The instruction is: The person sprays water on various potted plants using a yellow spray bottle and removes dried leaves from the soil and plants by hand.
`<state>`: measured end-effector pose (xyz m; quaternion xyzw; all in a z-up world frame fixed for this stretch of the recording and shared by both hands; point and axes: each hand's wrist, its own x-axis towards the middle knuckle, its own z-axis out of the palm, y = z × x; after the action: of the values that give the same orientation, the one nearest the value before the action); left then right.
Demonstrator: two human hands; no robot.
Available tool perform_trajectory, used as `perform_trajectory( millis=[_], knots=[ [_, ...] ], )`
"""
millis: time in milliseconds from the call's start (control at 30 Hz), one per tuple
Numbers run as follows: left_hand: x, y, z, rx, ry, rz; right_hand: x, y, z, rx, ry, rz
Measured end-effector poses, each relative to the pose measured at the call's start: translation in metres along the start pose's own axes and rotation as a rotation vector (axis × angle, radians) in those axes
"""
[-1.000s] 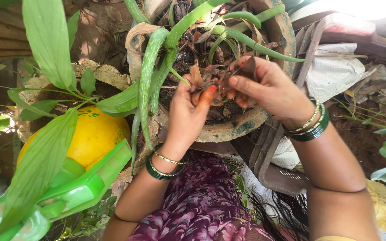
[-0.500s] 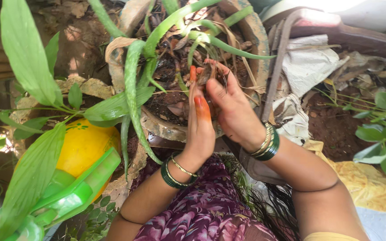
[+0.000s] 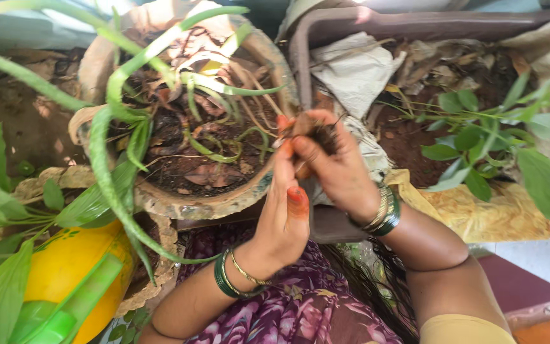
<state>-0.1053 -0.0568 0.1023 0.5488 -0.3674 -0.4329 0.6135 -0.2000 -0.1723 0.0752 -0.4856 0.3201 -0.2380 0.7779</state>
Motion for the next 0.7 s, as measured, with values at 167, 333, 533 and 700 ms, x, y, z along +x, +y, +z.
perform_trajectory(
  millis=[167,333,533,700],
  knots=[
    [0.033,-0.023,0.015,-0.173,-0.111,-0.15,-0.002,-0.016,-0.061,-0.188,0.162,0.159],
    [0.049,-0.056,0.022,-0.452,-0.15,-0.402,-0.002,0.005,-0.1,-0.52,-0.002,0.028],
    [0.05,-0.066,0.042,-0.19,-0.111,-0.453,-0.008,0.012,-0.116,-0.754,0.005,-0.124],
    [0.04,-0.04,0.055,0.29,0.057,-0.307,-0.015,-0.003,-0.079,-0.986,0.324,-0.093]
  ],
)
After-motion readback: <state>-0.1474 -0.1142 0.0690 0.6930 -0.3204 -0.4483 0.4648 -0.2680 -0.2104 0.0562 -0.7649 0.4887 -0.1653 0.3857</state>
